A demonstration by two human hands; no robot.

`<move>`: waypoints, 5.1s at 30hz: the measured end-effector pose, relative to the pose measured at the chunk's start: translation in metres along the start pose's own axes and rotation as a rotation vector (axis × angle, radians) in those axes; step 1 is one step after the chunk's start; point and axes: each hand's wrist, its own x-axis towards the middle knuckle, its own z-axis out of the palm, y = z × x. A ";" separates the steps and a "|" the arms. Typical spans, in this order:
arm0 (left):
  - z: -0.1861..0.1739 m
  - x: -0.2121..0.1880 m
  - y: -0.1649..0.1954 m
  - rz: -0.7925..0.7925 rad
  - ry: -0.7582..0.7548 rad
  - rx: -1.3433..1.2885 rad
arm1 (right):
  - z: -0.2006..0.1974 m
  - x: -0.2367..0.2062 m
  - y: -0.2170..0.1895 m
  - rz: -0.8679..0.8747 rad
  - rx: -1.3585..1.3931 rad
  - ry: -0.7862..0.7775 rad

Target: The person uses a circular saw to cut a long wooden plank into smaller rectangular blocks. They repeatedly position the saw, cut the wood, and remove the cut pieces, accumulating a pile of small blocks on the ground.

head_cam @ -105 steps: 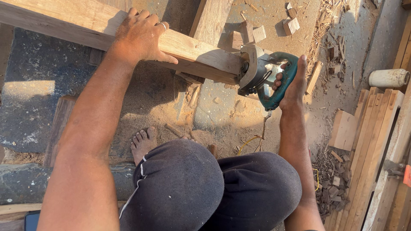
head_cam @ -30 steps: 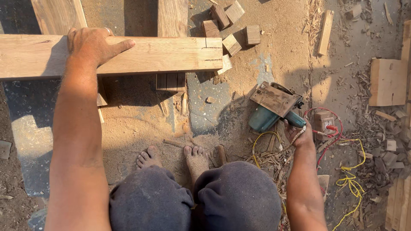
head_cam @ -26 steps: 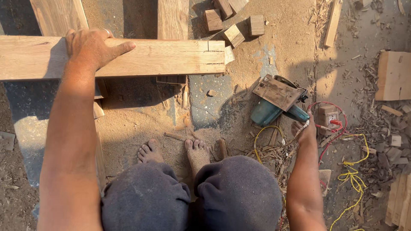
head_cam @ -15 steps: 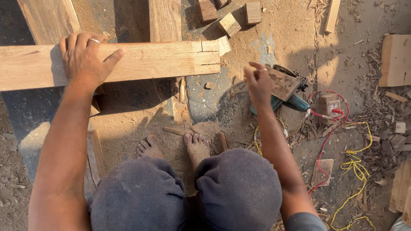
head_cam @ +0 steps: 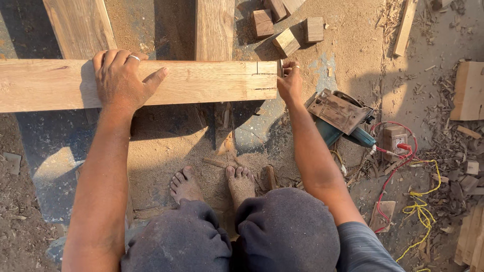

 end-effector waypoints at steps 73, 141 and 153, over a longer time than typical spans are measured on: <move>-0.070 0.026 -0.005 -0.210 -0.438 0.020 | 0.005 -0.034 -0.010 0.050 0.672 -0.456; -0.050 0.017 0.042 0.012 -0.401 -0.053 | -0.220 -0.204 -0.045 0.087 1.125 0.020; -0.034 0.007 0.032 0.063 -0.281 -0.036 | -0.171 -0.199 -0.131 0.067 0.724 -0.140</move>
